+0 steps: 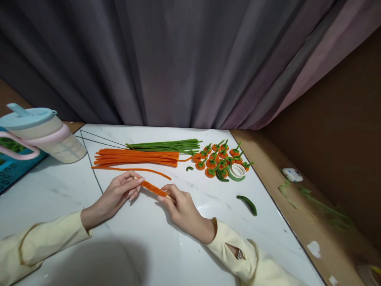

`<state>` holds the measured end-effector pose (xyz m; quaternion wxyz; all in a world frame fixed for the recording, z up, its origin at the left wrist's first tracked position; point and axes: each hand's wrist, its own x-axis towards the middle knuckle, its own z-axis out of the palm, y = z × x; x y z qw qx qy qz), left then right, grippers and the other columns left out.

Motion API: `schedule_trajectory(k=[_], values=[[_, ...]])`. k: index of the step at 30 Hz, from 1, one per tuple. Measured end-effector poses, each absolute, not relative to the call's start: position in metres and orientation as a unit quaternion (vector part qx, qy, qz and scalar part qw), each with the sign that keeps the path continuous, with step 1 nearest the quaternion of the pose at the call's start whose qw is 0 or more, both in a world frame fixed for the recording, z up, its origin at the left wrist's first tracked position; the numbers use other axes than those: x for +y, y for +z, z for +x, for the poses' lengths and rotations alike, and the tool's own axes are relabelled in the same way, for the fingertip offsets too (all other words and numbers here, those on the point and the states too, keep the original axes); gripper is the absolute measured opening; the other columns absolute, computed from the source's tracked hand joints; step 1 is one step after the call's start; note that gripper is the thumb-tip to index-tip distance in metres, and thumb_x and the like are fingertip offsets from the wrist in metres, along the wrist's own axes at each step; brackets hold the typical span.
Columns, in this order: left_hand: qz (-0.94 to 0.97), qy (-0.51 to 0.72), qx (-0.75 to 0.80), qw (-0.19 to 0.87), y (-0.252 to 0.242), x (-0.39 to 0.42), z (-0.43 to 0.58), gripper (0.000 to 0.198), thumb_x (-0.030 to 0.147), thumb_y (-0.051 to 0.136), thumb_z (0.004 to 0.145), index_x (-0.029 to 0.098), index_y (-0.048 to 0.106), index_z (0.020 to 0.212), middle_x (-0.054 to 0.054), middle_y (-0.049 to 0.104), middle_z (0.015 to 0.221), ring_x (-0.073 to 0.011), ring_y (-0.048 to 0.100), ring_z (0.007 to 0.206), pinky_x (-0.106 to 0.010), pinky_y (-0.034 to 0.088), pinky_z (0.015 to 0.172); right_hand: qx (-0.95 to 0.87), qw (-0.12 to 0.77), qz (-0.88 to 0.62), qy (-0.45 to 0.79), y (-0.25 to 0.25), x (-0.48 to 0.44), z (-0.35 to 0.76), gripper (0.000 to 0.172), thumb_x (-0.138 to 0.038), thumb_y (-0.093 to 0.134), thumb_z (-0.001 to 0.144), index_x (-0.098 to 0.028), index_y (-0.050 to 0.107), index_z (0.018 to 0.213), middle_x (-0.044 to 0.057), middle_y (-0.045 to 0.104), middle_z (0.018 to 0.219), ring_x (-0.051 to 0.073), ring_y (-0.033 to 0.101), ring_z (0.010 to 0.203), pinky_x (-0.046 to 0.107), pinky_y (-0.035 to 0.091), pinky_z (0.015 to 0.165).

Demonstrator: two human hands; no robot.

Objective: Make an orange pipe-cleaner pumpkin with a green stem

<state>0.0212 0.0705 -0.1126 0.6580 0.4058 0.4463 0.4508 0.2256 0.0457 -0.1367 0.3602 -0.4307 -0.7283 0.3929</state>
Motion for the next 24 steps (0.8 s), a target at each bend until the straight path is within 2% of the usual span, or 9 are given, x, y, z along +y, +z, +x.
schedule_trajectory(k=[6, 11, 13, 16, 19, 24], values=[[0.359, 0.438, 0.432, 0.702, -0.116, 0.068, 0.022, 0.021, 0.028, 0.077, 0.071, 0.013, 0.062, 0.077, 0.007, 0.043, 0.052, -0.0026, 0.039, 0.044, -0.015, 0.033, 0.043, -0.615, 0.395, -0.430, 0.530, -0.140, 0.049, 0.222, 0.023, -0.037, 0.061, 0.083, -0.018, 0.051, 0.090, -0.006, 0.049, 0.057, 0.008, 0.039, 0.049, 0.020, 0.031, 0.048], [0.377, 0.443, 0.425, 0.694, -0.116, 0.069, 0.027, 0.021, 0.031, 0.075, 0.073, 0.012, 0.066, 0.080, 0.004, 0.047, 0.060, -0.0039, 0.041, 0.049, -0.016, 0.033, 0.046, -0.513, 0.413, -0.419, 0.625, -0.143, 0.051, 0.219, 0.033, -0.039, 0.072, 0.073, -0.018, 0.050, 0.085, -0.005, 0.059, 0.059, 0.006, 0.043, 0.042, 0.020, 0.035, 0.043], [0.400, 0.446, 0.426, 0.679, -0.114, 0.073, 0.030, 0.023, 0.034, 0.073, 0.075, 0.012, 0.065, 0.073, 0.004, 0.045, 0.058, -0.0047, 0.039, 0.050, -0.017, 0.032, 0.047, -0.488, 0.416, -0.424, 0.639, -0.142, 0.053, 0.217, 0.036, -0.042, 0.074, 0.070, -0.018, 0.050, 0.081, -0.001, 0.064, 0.063, 0.007, 0.047, 0.041, 0.021, 0.039, 0.042], [0.453, 0.442, 0.436, 0.640, -0.110, 0.083, 0.039, 0.037, 0.040, 0.068, 0.078, 0.013, 0.054, 0.056, 0.004, 0.041, 0.054, -0.0058, 0.035, 0.050, -0.020, 0.027, 0.047, -0.463, 0.430, -0.428, 0.646, -0.140, 0.054, 0.215, 0.037, -0.044, 0.074, 0.069, -0.016, 0.051, 0.078, 0.002, 0.067, 0.065, 0.008, 0.052, 0.041, 0.023, 0.046, 0.045], [0.494, 0.444, 0.431, 0.611, -0.108, 0.095, 0.051, 0.042, 0.042, 0.066, 0.079, 0.015, 0.048, 0.052, 0.004, 0.039, 0.053, -0.0066, 0.033, 0.049, -0.022, 0.024, 0.047, -0.439, 0.443, -0.420, 0.659, -0.138, 0.055, 0.214, 0.037, -0.043, 0.077, 0.066, -0.016, 0.053, 0.076, 0.003, 0.068, 0.065, 0.010, 0.057, 0.043, 0.024, 0.048, 0.048], [0.524, 0.451, 0.410, 0.595, -0.114, 0.103, 0.071, 0.036, 0.040, 0.063, 0.080, 0.014, 0.058, 0.056, 0.005, 0.036, 0.051, -0.0073, 0.032, 0.048, -0.023, 0.024, 0.048, -0.403, 0.464, -0.417, 0.670, -0.140, 0.055, 0.216, 0.037, -0.041, 0.079, 0.064, -0.015, 0.055, 0.075, 0.003, 0.068, 0.062, 0.012, 0.060, 0.045, 0.025, 0.050, 0.050]])
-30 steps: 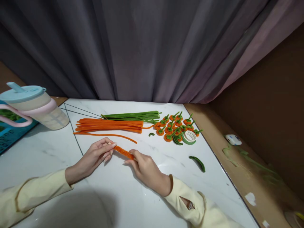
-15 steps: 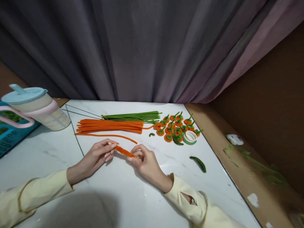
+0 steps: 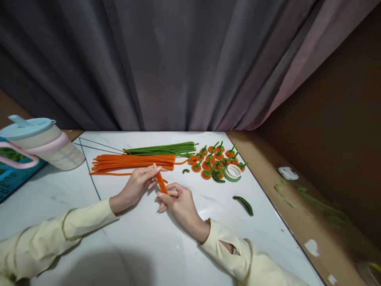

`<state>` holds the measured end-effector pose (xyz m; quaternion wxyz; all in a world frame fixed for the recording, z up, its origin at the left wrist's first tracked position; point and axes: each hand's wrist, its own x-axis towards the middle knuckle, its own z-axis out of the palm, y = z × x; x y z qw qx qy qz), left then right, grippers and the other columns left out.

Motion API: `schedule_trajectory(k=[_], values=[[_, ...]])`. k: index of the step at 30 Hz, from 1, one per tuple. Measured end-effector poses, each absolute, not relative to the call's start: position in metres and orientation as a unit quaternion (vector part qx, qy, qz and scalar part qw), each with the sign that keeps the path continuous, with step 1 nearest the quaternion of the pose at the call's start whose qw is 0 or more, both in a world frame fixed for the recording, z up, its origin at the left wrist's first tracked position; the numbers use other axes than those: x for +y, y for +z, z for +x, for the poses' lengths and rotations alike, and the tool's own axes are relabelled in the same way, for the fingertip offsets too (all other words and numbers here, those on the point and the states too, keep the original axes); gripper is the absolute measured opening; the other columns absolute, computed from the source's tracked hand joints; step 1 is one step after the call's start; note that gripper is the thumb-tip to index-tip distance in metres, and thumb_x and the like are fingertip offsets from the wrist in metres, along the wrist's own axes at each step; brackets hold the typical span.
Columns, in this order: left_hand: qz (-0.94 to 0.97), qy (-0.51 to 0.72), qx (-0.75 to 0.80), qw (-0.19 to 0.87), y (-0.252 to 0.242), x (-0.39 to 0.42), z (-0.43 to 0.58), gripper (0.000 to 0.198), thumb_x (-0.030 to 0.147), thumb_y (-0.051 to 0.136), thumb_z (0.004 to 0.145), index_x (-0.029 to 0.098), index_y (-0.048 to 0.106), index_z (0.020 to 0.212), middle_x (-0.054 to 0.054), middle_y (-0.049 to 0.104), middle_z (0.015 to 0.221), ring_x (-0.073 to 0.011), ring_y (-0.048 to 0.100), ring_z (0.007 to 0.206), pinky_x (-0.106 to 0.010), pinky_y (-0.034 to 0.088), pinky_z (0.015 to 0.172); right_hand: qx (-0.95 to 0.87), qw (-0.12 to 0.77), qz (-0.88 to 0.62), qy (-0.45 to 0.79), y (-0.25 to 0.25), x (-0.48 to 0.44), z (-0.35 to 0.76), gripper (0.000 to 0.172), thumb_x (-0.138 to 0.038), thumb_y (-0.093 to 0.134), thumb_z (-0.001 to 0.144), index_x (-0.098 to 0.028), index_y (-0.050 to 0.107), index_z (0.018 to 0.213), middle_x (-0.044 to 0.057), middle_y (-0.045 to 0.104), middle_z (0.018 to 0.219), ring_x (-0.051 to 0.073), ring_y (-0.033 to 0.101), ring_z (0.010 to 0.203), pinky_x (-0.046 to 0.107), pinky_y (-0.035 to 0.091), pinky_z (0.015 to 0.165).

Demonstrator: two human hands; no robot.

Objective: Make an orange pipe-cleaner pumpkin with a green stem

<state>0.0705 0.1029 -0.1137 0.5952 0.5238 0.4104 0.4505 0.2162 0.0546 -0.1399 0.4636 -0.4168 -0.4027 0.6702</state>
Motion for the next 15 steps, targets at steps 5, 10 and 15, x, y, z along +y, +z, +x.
schedule_trajectory(k=[5, 10, 15], values=[[0.536, 0.415, 0.429, 0.597, -0.118, 0.100, 0.078, 0.036, 0.046, 0.059, 0.081, 0.012, 0.070, 0.084, 0.005, 0.037, 0.047, -0.0079, 0.032, 0.044, -0.023, 0.022, 0.045, -0.389, 0.473, -0.415, 0.673, -0.140, 0.055, 0.217, 0.038, -0.040, 0.079, 0.063, -0.014, 0.056, 0.077, 0.003, 0.068, 0.060, 0.012, 0.061, 0.044, 0.025, 0.051, 0.049], [0.535, 0.414, 0.433, 0.596, -0.118, 0.092, 0.083, 0.035, 0.046, 0.061, 0.079, 0.011, 0.068, 0.079, 0.005, 0.043, 0.049, -0.0066, 0.034, 0.041, -0.022, 0.023, 0.042, -0.375, 0.479, -0.405, 0.682, -0.137, 0.055, 0.216, 0.038, -0.040, 0.080, 0.062, -0.013, 0.056, 0.074, 0.004, 0.069, 0.063, 0.012, 0.061, 0.044, 0.026, 0.052, 0.049], [0.528, 0.378, 0.396, 0.649, -0.121, 0.080, 0.089, 0.042, 0.048, 0.056, 0.083, 0.015, 0.052, 0.057, 0.004, 0.043, 0.037, -0.0112, 0.046, 0.032, -0.023, 0.023, 0.037, -0.370, 0.485, -0.390, 0.689, -0.136, 0.054, 0.216, 0.038, -0.039, 0.081, 0.061, -0.015, 0.054, 0.075, 0.001, 0.068, 0.059, 0.013, 0.060, 0.043, 0.027, 0.052, 0.049]])
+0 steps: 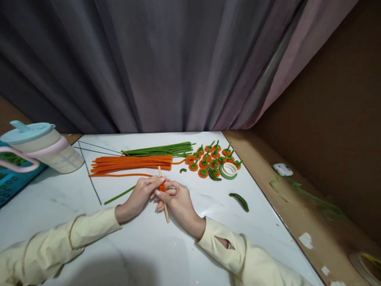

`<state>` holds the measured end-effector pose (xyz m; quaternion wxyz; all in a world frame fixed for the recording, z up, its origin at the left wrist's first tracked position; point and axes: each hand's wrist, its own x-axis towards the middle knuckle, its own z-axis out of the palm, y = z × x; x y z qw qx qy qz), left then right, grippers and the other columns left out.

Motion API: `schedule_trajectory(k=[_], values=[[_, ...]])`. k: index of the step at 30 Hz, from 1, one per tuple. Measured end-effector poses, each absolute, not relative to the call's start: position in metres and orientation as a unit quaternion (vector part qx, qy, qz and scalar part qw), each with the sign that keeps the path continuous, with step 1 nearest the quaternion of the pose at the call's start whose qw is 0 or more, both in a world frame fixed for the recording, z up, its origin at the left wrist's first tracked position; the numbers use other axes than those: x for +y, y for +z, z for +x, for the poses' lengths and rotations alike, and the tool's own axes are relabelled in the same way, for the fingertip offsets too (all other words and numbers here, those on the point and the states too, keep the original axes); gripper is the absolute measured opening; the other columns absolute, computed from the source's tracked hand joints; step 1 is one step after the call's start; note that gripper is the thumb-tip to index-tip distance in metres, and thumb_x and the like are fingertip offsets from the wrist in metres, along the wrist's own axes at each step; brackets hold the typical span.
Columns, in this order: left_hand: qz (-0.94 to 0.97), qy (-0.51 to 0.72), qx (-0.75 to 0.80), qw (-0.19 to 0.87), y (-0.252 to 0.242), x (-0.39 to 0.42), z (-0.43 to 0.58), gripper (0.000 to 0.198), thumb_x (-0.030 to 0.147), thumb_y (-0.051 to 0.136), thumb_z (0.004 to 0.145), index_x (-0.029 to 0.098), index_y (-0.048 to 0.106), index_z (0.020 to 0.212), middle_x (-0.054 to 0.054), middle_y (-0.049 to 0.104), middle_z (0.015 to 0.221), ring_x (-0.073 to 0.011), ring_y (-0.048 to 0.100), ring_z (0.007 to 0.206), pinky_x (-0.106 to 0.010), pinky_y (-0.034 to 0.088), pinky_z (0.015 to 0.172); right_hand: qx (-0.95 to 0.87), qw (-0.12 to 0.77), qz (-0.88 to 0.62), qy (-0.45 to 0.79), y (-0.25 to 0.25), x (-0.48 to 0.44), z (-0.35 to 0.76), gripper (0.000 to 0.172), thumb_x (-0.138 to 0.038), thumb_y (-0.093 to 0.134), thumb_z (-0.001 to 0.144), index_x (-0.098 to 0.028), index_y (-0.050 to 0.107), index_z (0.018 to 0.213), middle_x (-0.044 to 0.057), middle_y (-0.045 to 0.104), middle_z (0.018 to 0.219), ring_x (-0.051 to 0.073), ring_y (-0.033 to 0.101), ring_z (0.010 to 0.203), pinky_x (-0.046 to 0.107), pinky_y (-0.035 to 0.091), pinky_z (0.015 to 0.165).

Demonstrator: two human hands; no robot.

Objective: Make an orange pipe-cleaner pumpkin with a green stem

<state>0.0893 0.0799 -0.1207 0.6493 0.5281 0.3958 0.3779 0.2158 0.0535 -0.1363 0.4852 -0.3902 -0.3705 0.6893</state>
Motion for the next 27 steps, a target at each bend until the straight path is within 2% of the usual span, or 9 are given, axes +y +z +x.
schedule_trajectory(k=[4, 7, 9, 12, 17, 21, 27], values=[[0.512, 0.373, 0.392, 0.667, -0.119, 0.079, 0.089, 0.041, 0.047, 0.058, 0.082, 0.014, 0.052, 0.059, 0.003, 0.045, 0.037, -0.0128, 0.050, 0.033, -0.022, 0.025, 0.039, -0.375, 0.489, -0.381, 0.689, -0.135, 0.055, 0.216, 0.036, -0.037, 0.080, 0.062, -0.015, 0.055, 0.074, 0.003, 0.069, 0.062, 0.012, 0.060, 0.044, 0.026, 0.051, 0.051], [0.503, 0.363, 0.380, 0.687, -0.114, 0.082, 0.089, 0.037, 0.047, 0.058, 0.082, 0.012, 0.057, 0.068, 0.003, 0.048, 0.040, -0.0139, 0.052, 0.034, -0.022, 0.027, 0.038, -0.382, 0.468, -0.386, 0.696, -0.133, 0.058, 0.219, 0.035, -0.038, 0.080, 0.062, -0.012, 0.059, 0.072, 0.006, 0.070, 0.067, 0.012, 0.061, 0.046, 0.026, 0.051, 0.055], [0.509, 0.365, 0.382, 0.679, -0.111, 0.084, 0.090, 0.036, 0.048, 0.058, 0.081, 0.012, 0.058, 0.074, 0.004, 0.049, 0.043, -0.0125, 0.051, 0.035, -0.021, 0.027, 0.037, -0.388, 0.451, -0.382, 0.708, -0.132, 0.061, 0.221, 0.035, -0.039, 0.080, 0.064, -0.010, 0.063, 0.074, 0.005, 0.069, 0.063, 0.012, 0.061, 0.050, 0.027, 0.052, 0.060], [0.536, 0.375, 0.394, 0.645, -0.113, 0.085, 0.091, 0.038, 0.051, 0.056, 0.082, 0.014, 0.054, 0.073, 0.005, 0.049, 0.044, -0.0096, 0.048, 0.035, -0.019, 0.028, 0.037, -0.393, 0.419, -0.373, 0.729, -0.130, 0.066, 0.226, 0.036, -0.040, 0.079, 0.064, -0.009, 0.065, 0.075, 0.004, 0.066, 0.058, 0.013, 0.063, 0.056, 0.029, 0.052, 0.065], [0.565, 0.399, 0.395, 0.604, -0.127, 0.083, 0.092, 0.041, 0.057, 0.049, 0.084, 0.019, 0.044, 0.073, 0.009, 0.043, 0.047, -0.0070, 0.042, 0.034, -0.019, 0.029, 0.035, -0.387, 0.380, -0.365, 0.756, -0.126, 0.068, 0.229, 0.039, -0.039, 0.082, 0.060, -0.009, 0.064, 0.076, 0.004, 0.068, 0.062, 0.013, 0.063, 0.054, 0.031, 0.053, 0.066], [0.570, 0.408, 0.385, 0.600, -0.134, 0.080, 0.090, 0.038, 0.056, 0.044, 0.088, 0.019, 0.044, 0.078, 0.009, 0.042, 0.048, -0.0071, 0.042, 0.034, -0.019, 0.031, 0.035, -0.406, 0.353, -0.354, 0.765, -0.122, 0.069, 0.230, 0.038, -0.040, 0.081, 0.063, -0.008, 0.066, 0.078, 0.005, 0.068, 0.062, 0.013, 0.064, 0.055, 0.029, 0.053, 0.066], [0.556, 0.407, 0.354, 0.632, -0.129, 0.079, 0.091, 0.045, 0.064, 0.043, 0.084, 0.019, 0.041, 0.078, 0.010, 0.041, 0.048, -0.0079, 0.045, 0.031, -0.017, 0.031, 0.030, -0.413, 0.331, -0.309, 0.790, -0.124, 0.072, 0.234, 0.039, -0.042, 0.080, 0.064, -0.007, 0.068, 0.076, 0.008, 0.069, 0.067, 0.013, 0.064, 0.058, 0.027, 0.051, 0.064]])
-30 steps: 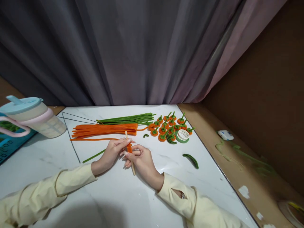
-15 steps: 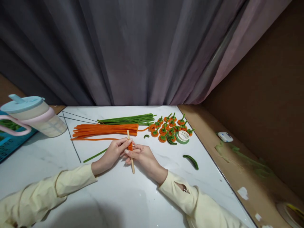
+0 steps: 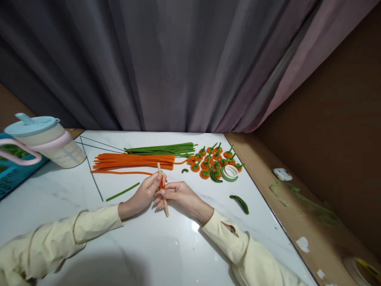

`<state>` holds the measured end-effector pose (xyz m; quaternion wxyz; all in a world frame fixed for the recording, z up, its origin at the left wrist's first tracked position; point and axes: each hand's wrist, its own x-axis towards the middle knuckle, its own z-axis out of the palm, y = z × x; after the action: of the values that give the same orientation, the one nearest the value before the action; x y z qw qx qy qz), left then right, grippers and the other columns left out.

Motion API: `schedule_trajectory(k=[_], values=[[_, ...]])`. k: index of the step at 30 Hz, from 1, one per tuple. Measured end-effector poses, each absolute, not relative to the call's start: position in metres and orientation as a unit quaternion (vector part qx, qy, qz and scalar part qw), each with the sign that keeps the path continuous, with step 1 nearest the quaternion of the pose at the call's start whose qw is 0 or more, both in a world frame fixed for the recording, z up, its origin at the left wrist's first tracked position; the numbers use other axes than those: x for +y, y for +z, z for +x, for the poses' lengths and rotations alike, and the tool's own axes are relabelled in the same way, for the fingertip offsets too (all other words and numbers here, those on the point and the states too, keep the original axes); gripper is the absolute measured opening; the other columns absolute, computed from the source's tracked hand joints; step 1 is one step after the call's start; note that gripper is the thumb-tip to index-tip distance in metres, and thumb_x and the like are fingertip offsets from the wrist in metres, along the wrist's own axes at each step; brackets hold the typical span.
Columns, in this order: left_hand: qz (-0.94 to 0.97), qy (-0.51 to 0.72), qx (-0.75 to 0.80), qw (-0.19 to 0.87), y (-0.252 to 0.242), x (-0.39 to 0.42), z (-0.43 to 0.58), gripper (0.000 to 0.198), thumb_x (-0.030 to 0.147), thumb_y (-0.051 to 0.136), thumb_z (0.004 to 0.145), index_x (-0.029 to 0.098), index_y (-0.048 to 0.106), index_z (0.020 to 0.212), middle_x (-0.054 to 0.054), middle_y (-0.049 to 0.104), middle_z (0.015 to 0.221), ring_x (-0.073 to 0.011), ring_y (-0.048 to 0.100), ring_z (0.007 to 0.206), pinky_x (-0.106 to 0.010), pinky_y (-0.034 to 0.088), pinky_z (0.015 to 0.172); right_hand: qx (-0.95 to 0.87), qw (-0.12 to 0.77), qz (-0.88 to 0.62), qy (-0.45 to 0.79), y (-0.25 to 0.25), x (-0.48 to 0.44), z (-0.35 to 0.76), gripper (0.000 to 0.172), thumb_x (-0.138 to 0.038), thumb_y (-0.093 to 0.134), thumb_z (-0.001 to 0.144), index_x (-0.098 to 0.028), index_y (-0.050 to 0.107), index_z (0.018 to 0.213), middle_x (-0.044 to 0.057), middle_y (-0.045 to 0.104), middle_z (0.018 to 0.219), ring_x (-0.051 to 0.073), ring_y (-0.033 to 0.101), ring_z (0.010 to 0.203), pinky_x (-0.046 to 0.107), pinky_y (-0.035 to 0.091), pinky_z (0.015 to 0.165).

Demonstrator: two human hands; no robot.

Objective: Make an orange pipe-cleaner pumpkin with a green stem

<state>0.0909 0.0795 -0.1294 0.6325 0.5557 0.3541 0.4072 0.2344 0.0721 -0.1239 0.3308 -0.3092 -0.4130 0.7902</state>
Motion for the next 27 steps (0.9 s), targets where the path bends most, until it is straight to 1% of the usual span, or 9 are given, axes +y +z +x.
schedule_trajectory(k=[3, 6, 9, 12, 15, 18, 21, 27], values=[[0.565, 0.408, 0.340, 0.632, -0.1267, 0.0786, 0.0909, 0.045, 0.062, 0.043, 0.086, 0.019, 0.041, 0.075, 0.009, 0.043, 0.047, -0.0081, 0.048, 0.033, -0.017, 0.034, 0.033, -0.407, 0.341, -0.302, 0.792, -0.1273, 0.0720, 0.2360, 0.036, -0.040, 0.080, 0.064, -0.008, 0.067, 0.073, 0.007, 0.068, 0.065, 0.014, 0.064, 0.056, 0.027, 0.051, 0.061], [0.570, 0.409, 0.337, 0.628, -0.1241, 0.0787, 0.0898, 0.045, 0.061, 0.044, 0.086, 0.018, 0.043, 0.074, 0.007, 0.046, 0.048, -0.0080, 0.048, 0.035, -0.018, 0.035, 0.035, -0.402, 0.353, -0.302, 0.789, -0.1293, 0.0713, 0.2360, 0.035, -0.039, 0.080, 0.065, -0.008, 0.066, 0.073, 0.007, 0.068, 0.065, 0.014, 0.064, 0.056, 0.027, 0.051, 0.061], [0.554, 0.409, 0.348, 0.636, -0.1217, 0.0805, 0.0885, 0.047, 0.064, 0.046, 0.083, 0.018, 0.043, 0.073, 0.008, 0.044, 0.048, -0.0075, 0.044, 0.034, -0.018, 0.032, 0.034, -0.393, 0.356, -0.292, 0.796, -0.1286, 0.0708, 0.2349, 0.037, -0.037, 0.082, 0.062, -0.008, 0.066, 0.077, 0.006, 0.069, 0.068, 0.013, 0.065, 0.057, 0.028, 0.052, 0.063], [0.537, 0.421, 0.374, 0.628, -0.1206, 0.0829, 0.0874, 0.047, 0.064, 0.048, 0.082, 0.018, 0.042, 0.070, 0.008, 0.040, 0.050, -0.0067, 0.039, 0.036, -0.019, 0.028, 0.036, -0.402, 0.339, -0.290, 0.800, -0.1265, 0.0697, 0.2332, 0.036, -0.031, 0.084, 0.059, -0.008, 0.066, 0.079, 0.006, 0.069, 0.072, 0.014, 0.066, 0.061, 0.028, 0.053, 0.066], [0.523, 0.423, 0.384, 0.633, -0.1211, 0.0846, 0.0863, 0.046, 0.062, 0.048, 0.083, 0.019, 0.041, 0.069, 0.007, 0.037, 0.050, -0.0073, 0.036, 0.040, -0.020, 0.026, 0.039, -0.428, 0.314, -0.306, 0.791, -0.1252, 0.0677, 0.2315, 0.032, -0.028, 0.083, 0.060, -0.009, 0.065, 0.079, 0.006, 0.069, 0.070, 0.014, 0.066, 0.061, 0.027, 0.052, 0.063], [0.519, 0.422, 0.384, 0.636, -0.1216, 0.0853, 0.0852, 0.046, 0.061, 0.048, 0.083, 0.019, 0.041, 0.068, 0.007, 0.036, 0.052, -0.0078, 0.033, 0.044, -0.021, 0.025, 0.043, -0.448, 0.309, -0.310, 0.780, -0.1248, 0.0660, 0.2301, 0.031, -0.033, 0.080, 0.065, -0.009, 0.065, 0.076, 0.006, 0.069, 0.069, 0.013, 0.065, 0.058, 0.025, 0.051, 0.057], [0.514, 0.429, 0.383, 0.636, -0.1215, 0.0856, 0.0844, 0.044, 0.059, 0.049, 0.083, 0.018, 0.043, 0.067, 0.006, 0.037, 0.055, -0.0090, 0.034, 0.048, -0.022, 0.027, 0.047, -0.464, 0.308, -0.309, 0.771, -0.1238, 0.0651, 0.2290, 0.033, -0.039, 0.076, 0.068, -0.008, 0.065, 0.073, 0.007, 0.069, 0.069, 0.012, 0.063, 0.055, 0.024, 0.049, 0.055], [0.521, 0.434, 0.370, 0.635, -0.1205, 0.0860, 0.0840, 0.040, 0.054, 0.052, 0.084, 0.017, 0.046, 0.068, 0.004, 0.040, 0.061, -0.0106, 0.037, 0.054, -0.023, 0.030, 0.052, -0.495, 0.296, -0.302, 0.759, -0.1206, 0.0646, 0.2290, 0.040, -0.047, 0.068, 0.076, -0.008, 0.066, 0.074, 0.007, 0.069, 0.066, 0.010, 0.059, 0.048, 0.022, 0.044, 0.048]])
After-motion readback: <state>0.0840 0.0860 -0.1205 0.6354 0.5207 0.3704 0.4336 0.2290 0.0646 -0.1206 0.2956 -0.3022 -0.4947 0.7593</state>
